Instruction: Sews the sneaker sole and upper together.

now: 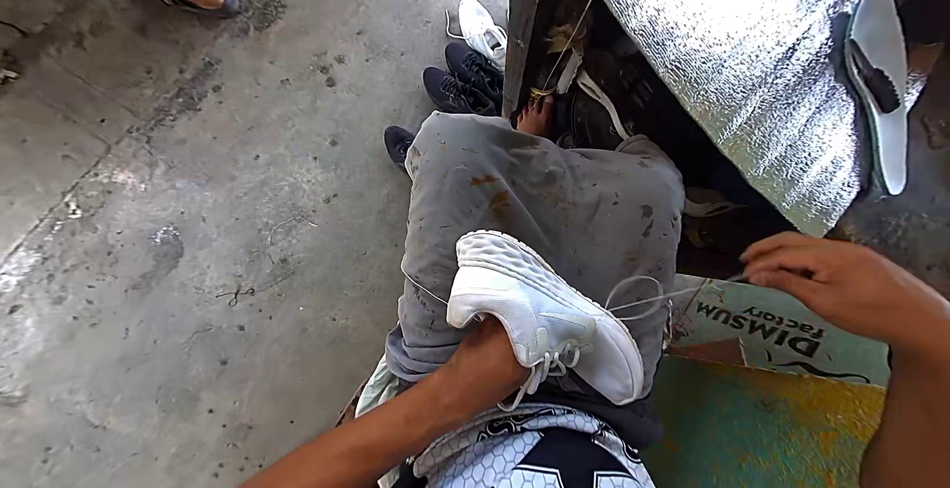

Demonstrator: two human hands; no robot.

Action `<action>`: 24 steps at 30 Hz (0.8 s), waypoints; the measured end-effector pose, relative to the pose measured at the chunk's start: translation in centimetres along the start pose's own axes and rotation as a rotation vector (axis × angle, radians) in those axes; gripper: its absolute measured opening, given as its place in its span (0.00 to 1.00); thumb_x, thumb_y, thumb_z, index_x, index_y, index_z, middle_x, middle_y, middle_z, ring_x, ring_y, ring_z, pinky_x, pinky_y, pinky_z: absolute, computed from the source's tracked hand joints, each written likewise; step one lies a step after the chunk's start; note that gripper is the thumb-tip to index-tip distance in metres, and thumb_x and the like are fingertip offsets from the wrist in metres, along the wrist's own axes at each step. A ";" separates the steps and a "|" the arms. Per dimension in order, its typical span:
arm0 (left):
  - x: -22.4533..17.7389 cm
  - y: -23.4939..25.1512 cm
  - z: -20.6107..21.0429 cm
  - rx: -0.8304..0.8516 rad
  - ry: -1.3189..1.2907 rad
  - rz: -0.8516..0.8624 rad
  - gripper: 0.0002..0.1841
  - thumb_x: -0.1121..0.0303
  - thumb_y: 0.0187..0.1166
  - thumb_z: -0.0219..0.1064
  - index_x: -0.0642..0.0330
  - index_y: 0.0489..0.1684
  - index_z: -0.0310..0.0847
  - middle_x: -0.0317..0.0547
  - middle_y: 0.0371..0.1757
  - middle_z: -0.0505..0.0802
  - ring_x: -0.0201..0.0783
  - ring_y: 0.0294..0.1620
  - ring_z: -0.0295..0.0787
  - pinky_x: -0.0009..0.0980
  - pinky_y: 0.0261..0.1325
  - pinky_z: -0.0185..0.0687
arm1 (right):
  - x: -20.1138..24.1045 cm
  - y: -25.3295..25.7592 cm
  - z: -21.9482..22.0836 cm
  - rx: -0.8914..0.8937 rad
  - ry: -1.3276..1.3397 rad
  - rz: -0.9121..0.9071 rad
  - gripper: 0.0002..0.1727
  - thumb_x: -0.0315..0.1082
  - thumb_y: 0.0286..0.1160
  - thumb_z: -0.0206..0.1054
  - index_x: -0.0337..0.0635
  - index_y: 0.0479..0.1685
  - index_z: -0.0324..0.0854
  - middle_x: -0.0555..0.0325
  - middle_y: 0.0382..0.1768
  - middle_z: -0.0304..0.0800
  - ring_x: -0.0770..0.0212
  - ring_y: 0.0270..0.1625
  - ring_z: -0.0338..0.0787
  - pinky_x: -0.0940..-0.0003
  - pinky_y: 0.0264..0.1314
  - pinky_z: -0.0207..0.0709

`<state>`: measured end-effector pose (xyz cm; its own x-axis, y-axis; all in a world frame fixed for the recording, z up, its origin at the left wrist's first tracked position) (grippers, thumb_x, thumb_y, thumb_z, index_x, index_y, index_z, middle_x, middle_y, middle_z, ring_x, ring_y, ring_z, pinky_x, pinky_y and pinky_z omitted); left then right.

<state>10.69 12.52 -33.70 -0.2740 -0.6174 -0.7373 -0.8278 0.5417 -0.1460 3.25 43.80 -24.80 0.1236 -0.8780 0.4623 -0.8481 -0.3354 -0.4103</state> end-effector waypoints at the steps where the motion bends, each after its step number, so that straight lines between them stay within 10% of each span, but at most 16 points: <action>1: -0.3 0.2 -0.4 -0.022 0.042 0.014 0.11 0.67 0.70 0.70 0.66 0.42 0.88 0.61 0.44 0.95 0.58 0.52 0.94 0.54 0.55 0.87 | -0.4 -0.1 0.2 -0.004 -0.046 0.078 0.15 0.47 0.76 0.73 0.44 0.45 0.94 0.54 0.60 0.90 0.55 0.55 0.92 0.42 0.52 0.85; 4: -1.0 0.8 -1.0 -0.063 0.128 0.071 0.10 0.67 0.70 0.69 0.63 0.41 0.89 0.57 0.43 0.95 0.55 0.52 0.94 0.52 0.56 0.87 | 7.0 1.1 5.4 -0.008 0.086 -0.126 0.36 0.65 0.71 0.70 0.50 0.71 0.84 0.52 0.75 0.82 0.67 0.32 0.82 0.66 0.27 0.78; 6: -1.2 0.7 -1.6 -0.058 0.189 0.076 0.09 0.68 0.69 0.69 0.63 0.38 0.89 0.57 0.40 0.95 0.56 0.48 0.95 0.53 0.52 0.88 | 10.9 2.3 9.2 0.010 0.091 -0.259 0.39 0.64 0.69 0.71 0.58 0.81 0.76 0.54 0.78 0.80 0.62 0.31 0.87 0.58 0.28 0.82; 9: -1.7 -0.8 -3.3 0.027 0.336 0.143 0.02 0.75 0.66 0.69 0.63 0.31 0.87 0.56 0.32 0.91 0.58 0.33 0.93 0.54 0.29 0.88 | 10.6 3.3 11.5 -0.001 0.042 -0.287 0.36 0.62 0.70 0.71 0.54 0.76 0.81 0.55 0.61 0.90 0.55 0.39 0.91 0.50 0.36 0.84; 16: 7.8 -8.8 -9.0 0.173 0.253 -0.101 0.09 0.76 0.74 0.54 0.65 0.34 0.83 0.58 0.41 0.89 0.57 0.32 0.90 0.53 0.26 0.85 | 9.3 2.9 11.4 -0.050 0.031 -0.277 0.29 0.63 0.74 0.67 0.48 0.58 0.90 0.58 0.30 0.85 0.59 0.29 0.83 0.59 0.31 0.77; 19: 6.2 -8.2 -9.8 0.087 -0.136 0.083 0.11 0.68 0.80 0.56 0.54 0.26 0.79 0.39 0.63 0.90 0.38 0.66 0.86 0.38 0.66 0.84 | 8.5 3.1 11.0 0.024 0.096 -0.161 0.23 0.57 0.81 0.63 0.50 0.55 0.91 0.61 0.31 0.84 0.63 0.30 0.82 0.61 0.32 0.78; 21: 2.3 -6.4 -9.9 0.136 -0.657 0.241 0.12 0.70 0.86 0.57 0.51 0.29 0.79 0.37 0.80 0.83 0.45 0.87 0.70 0.47 0.90 0.65 | 7.3 3.1 10.7 0.089 0.267 -0.036 0.16 0.50 0.85 0.60 0.55 0.49 0.91 0.68 0.38 0.84 0.74 0.34 0.81 0.72 0.37 0.79; 24: -0.5 -3.6 -9.3 0.157 -1.187 0.272 0.12 0.59 0.90 0.59 0.49 0.39 0.87 0.40 0.60 0.95 0.46 0.74 0.86 0.50 0.84 0.74 | 7.7 3.0 10.2 0.122 0.932 -0.100 0.12 0.41 0.86 0.62 0.48 0.41 0.88 0.69 0.60 0.88 0.86 0.30 0.78 0.89 0.28 0.73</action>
<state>9.26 5.59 -26.70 0.2550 0.3843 -0.8873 -0.7232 0.6849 0.0888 6.92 32.61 -30.48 -0.3136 -0.2347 0.9201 -0.7897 -0.4736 -0.3899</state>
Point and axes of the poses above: each hand's wrist, its own y-axis towards the middle knuckle, its own z-axis out of the palm, x = y × z, the point moved 10 cm from there along y, towards the middle knuckle
